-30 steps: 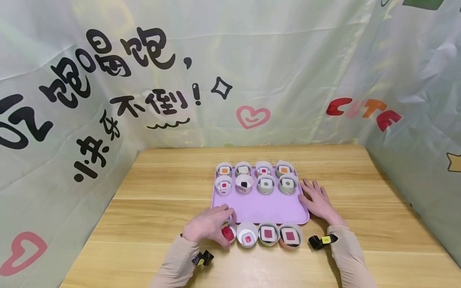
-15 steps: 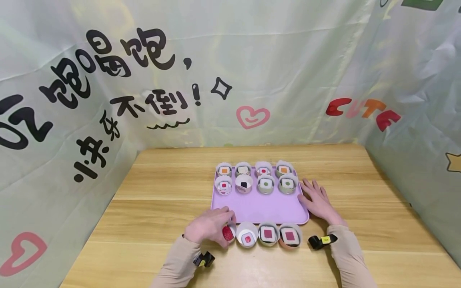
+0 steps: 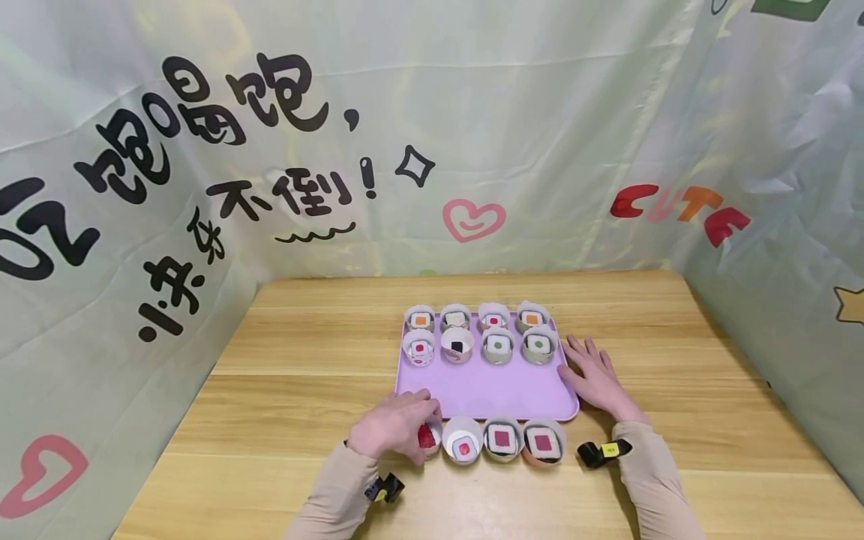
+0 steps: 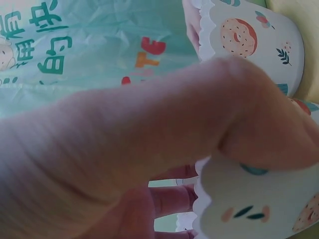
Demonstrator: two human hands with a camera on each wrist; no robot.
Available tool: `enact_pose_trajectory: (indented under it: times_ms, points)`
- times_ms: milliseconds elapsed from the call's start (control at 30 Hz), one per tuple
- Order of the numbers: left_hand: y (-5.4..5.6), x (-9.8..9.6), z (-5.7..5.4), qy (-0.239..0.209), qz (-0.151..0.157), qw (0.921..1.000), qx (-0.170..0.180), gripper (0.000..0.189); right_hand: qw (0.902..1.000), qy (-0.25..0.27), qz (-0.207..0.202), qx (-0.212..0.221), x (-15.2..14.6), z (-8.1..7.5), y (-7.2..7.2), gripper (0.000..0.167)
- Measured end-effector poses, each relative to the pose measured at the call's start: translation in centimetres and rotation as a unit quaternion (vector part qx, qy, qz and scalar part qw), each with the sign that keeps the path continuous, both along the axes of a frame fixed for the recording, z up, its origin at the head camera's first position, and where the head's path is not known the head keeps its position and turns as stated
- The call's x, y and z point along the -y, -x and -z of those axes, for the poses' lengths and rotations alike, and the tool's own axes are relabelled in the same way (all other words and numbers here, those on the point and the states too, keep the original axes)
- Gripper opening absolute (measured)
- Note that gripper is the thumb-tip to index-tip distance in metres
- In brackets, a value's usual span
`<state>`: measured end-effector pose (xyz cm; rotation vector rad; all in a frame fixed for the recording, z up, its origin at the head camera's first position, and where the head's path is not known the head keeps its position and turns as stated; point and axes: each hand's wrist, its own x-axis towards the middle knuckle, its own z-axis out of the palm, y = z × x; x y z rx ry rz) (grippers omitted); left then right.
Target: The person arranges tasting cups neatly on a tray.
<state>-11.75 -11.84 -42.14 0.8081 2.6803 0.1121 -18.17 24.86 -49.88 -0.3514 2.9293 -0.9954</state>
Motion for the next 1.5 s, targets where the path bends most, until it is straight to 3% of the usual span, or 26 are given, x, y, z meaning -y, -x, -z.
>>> enact_pose_trajectory:
  times_ms: [667,1167,1500]
  points:
    - [0.0,0.3,-0.7,-0.036,-0.011,0.9988,0.031,0.051,1.0000,-0.003,0.001,-0.005,-0.1,0.0,0.0,0.060]
    - [-0.1,0.7,-1.0,-0.054,-0.044,0.9960,0.056,0.051,1.0000,-0.004,0.000,0.000,0.0,0.2,0.1,0.060]
    - [0.1,1.7,-1.5,-0.093,-0.056,0.9924,0.058,0.052,1.0000,-0.004,0.000,0.001,0.0,0.1,-0.1,0.060]
